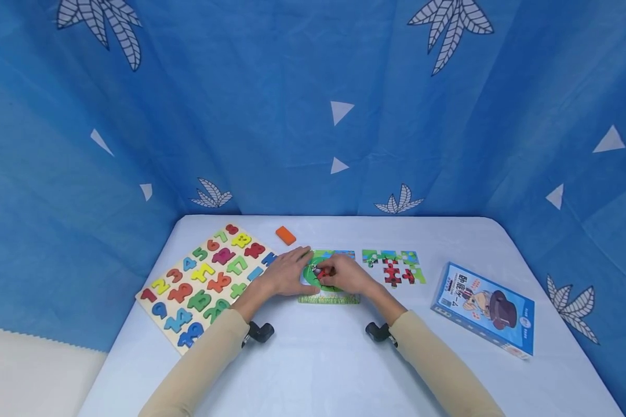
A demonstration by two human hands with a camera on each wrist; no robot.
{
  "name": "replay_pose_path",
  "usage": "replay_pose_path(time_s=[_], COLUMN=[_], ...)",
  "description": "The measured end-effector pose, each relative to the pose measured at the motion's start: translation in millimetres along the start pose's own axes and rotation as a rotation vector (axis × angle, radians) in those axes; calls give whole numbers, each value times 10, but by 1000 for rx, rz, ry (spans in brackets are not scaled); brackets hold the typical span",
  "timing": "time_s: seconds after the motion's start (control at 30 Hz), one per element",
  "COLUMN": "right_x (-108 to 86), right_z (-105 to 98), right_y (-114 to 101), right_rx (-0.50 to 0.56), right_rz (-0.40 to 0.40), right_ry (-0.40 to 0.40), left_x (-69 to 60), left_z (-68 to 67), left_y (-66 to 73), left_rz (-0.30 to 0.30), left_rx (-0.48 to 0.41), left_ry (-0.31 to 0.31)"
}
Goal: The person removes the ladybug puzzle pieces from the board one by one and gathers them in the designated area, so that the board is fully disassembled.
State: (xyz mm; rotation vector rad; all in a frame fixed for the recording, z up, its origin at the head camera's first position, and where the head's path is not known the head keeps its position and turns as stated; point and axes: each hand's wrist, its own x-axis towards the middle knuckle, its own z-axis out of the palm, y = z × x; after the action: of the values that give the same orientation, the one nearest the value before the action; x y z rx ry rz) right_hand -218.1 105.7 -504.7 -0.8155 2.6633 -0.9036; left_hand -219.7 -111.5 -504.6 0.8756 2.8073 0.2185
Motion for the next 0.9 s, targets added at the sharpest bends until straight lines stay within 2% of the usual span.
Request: replay_pose_path(time_s=[0.27,0.9], right_x=[-8,-17], right_z=[2,40], right_y=[-22,-12], right_rx=[-3,147], right_rz=[22,95], right_ry=[10,52], left_x=[-9,1], left_z=[-19,-22], left_y=[18,16], left_rz=[-2,-8], left_rx=[3,11], left_ry=[-6,-5])
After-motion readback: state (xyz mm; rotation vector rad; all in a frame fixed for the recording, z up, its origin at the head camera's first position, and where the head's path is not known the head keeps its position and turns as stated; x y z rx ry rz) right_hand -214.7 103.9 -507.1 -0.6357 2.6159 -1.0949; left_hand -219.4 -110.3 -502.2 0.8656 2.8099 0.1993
